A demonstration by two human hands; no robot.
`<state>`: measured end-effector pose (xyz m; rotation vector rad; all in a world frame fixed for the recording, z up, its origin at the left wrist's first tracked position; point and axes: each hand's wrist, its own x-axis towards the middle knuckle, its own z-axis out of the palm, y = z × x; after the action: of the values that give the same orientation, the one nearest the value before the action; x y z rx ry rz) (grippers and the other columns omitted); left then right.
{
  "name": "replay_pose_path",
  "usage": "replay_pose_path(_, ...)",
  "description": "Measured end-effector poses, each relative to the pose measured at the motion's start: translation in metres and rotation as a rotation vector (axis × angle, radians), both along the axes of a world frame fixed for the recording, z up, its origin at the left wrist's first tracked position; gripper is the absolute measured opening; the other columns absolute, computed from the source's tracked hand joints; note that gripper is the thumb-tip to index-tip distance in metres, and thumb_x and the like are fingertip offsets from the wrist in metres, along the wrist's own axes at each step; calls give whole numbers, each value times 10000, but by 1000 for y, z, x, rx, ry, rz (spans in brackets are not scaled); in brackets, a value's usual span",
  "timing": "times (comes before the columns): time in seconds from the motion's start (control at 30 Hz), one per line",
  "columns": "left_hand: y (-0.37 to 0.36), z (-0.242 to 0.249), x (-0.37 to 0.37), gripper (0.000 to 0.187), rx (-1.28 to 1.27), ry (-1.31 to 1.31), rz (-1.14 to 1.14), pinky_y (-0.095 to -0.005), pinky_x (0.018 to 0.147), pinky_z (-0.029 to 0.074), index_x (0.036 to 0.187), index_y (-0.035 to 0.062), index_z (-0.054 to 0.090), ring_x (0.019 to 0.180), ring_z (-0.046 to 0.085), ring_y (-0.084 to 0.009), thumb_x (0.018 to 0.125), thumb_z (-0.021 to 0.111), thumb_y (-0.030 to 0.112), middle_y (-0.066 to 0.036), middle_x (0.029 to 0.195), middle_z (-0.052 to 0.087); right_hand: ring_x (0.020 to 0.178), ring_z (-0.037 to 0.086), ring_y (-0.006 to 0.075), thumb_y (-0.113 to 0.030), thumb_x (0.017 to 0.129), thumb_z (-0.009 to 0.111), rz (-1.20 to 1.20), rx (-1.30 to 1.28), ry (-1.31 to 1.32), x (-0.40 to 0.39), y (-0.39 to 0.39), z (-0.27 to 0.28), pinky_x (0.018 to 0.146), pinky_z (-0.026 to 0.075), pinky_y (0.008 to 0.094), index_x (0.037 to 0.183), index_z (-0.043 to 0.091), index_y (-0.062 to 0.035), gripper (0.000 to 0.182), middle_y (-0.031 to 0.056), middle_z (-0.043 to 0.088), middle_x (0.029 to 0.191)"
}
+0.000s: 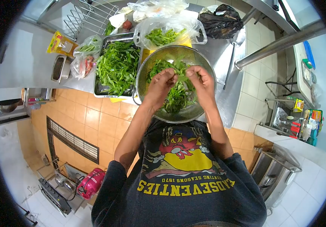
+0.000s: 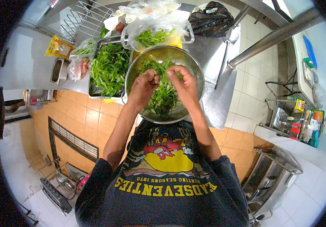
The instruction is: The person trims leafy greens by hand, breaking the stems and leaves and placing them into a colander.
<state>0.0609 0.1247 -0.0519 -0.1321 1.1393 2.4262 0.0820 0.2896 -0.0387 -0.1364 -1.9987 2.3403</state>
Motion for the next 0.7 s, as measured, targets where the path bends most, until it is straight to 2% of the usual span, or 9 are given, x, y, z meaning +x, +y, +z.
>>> replay_pose_path(0.03,-3,1,-4,158,-143,76,36,-244,835,408,960,72,642,836,543,-78,932,626,227,13,881,621,896,583,135,-73,886,659,6,-20,-32,0,6,0,852,430,254,944,677,-43,68,48,655,934)
replay_pose_path(0.13,-17,10,-31,215,-540,317,154,-254,796,444,1037,46,661,826,564,-105,924,653,228,-9,934,648,892,581,140,-93,885,670,-2,285,115,2,19,2,873,418,264,944,694,-54,74,44,677,937)
replay_pose_path(0.2,-25,26,-51,264,-756,488,238,-281,775,469,1073,16,675,821,581,-122,920,662,230,-28,954,663,887,566,145,-109,878,683,10,302,100,5,23,0,881,405,286,954,714,-51,100,43,695,922)
replay_pose_path(0.3,-32,36,-89,279,-1100,685,348,-328,741,497,1117,31,688,818,617,-169,914,666,222,-81,1002,691,892,551,143,-111,876,684,18,331,95,7,25,-3,874,401,295,971,723,-50,119,47,696,913)
replay_pose_path(0.4,-35,29,-123,256,-1389,942,403,-345,726,503,1125,86,703,820,632,-204,896,672,196,-112,1031,697,897,536,141,-109,882,672,35,391,104,9,25,-3,863,405,297,1005,727,-59,143,56,692,934)
replay_pose_path(0.43,-34,24,-133,257,-1416,1046,442,-387,730,497,1110,118,706,798,622,-297,858,678,158,-123,970,691,896,530,142,-107,886,666,44,427,115,9,26,-3,863,408,297,1028,723,-63,159,62,691,942)
replay_pose_path(0.53,-31,19,-126,259,-1652,1204,533,-390,738,498,1107,114,703,829,623,-306,851,677,141,-143,976,679,922,558,143,-99,911,632,107,397,116,9,33,-11,871,424,289,1113,695,-66,215,71,687,995)
replay_pose_path(0.63,-20,17,-95,245,-1306,1014,284,-381,715,495,1110,97,690,843,628,-287,871,653,134,-150,974,679,977,610,152,-89,937,597,111,207,5,11,31,-7,889,442,271,1185,655,-46,258,70,682,1058)
replay_pose_path(0.7,-13,10,-69,239,-1115,908,115,-347,795,483,1127,66,673,885,629,-232,926,614,181,-131,1022,675,1039,648,170,-79,959,569,102,61,-70,8,32,-10,910,456,258,1186,632,3,250,72,668,1126)
